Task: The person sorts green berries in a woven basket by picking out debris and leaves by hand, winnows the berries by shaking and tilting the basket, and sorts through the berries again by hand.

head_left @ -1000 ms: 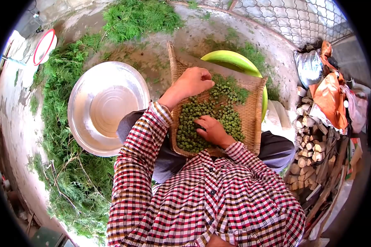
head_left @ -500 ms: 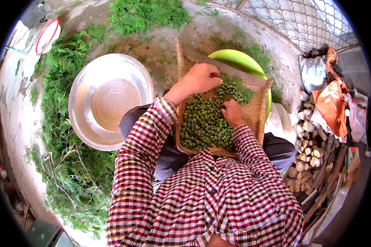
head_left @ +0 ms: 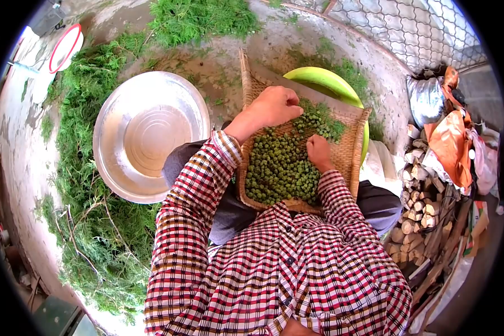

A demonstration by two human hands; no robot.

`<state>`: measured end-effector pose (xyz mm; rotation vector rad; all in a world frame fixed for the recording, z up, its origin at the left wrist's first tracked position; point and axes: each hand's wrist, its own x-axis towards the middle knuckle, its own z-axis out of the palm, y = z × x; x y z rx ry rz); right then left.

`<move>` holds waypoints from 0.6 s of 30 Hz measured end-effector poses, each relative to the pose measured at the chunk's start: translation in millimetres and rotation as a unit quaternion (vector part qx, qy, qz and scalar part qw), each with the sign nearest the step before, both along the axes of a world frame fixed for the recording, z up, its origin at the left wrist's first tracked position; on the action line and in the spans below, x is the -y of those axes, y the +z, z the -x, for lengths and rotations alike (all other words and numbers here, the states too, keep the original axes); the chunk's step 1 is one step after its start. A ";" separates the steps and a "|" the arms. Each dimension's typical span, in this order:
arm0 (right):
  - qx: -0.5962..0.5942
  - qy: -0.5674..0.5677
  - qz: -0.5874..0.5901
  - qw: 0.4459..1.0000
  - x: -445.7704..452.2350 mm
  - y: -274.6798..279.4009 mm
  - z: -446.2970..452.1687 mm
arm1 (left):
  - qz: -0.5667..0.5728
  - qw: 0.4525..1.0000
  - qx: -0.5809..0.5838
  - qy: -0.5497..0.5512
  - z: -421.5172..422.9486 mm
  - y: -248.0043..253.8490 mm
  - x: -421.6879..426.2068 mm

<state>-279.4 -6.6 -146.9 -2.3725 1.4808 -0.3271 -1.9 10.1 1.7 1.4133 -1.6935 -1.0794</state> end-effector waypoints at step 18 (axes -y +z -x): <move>-0.206 0.097 -0.079 0.971 -3.0 23.5 -20.9 | 0.018 1.000 -0.008 0.009 2.6 -3.3 0.5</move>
